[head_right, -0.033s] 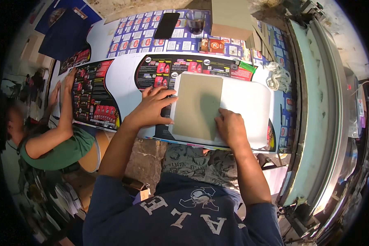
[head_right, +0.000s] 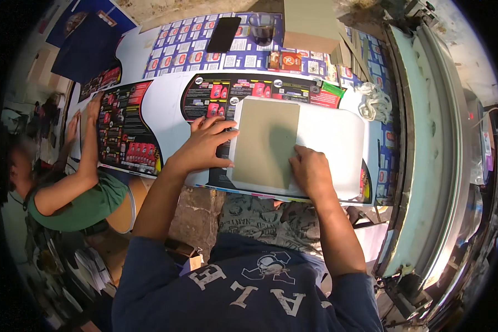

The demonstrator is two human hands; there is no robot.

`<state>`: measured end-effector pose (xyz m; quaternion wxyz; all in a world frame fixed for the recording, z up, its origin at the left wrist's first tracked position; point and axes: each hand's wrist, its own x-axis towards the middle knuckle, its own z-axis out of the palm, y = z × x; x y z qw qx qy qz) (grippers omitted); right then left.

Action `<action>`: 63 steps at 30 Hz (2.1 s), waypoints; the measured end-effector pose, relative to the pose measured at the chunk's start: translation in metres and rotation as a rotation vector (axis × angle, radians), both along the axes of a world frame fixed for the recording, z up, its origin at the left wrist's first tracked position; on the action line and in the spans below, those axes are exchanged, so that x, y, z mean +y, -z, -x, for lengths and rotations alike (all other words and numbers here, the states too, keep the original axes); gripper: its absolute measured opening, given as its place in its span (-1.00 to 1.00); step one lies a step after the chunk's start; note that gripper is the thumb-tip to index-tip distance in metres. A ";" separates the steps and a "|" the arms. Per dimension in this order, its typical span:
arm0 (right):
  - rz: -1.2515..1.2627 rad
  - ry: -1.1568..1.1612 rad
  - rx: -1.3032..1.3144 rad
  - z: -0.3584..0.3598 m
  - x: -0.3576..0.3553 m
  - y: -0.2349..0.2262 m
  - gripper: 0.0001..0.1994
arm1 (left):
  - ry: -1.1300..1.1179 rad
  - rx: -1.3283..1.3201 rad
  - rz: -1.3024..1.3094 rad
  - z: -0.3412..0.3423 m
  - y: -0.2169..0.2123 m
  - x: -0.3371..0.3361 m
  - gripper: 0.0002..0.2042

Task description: The person assembles book covers by placing cardboard panels onto an adhesive sheet and pressing them down by hand. They pass the assembled covers through a rolling machine to press the layers together.

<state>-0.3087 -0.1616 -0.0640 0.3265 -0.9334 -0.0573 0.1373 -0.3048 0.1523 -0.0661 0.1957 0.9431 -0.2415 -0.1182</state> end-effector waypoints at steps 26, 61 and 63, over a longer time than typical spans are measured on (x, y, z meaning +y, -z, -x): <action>0.213 -0.036 0.044 -0.008 0.008 0.008 -0.69 | -0.004 -0.015 -0.002 0.001 -0.003 -0.003 -0.23; 0.365 0.322 -0.317 -0.219 -0.054 0.001 -0.59 | -0.036 -0.203 0.124 0.016 0.039 -0.133 -0.74; 0.409 0.353 -0.276 -0.244 -0.048 0.004 -0.59 | -0.028 -0.227 0.132 0.015 0.040 -0.135 -0.74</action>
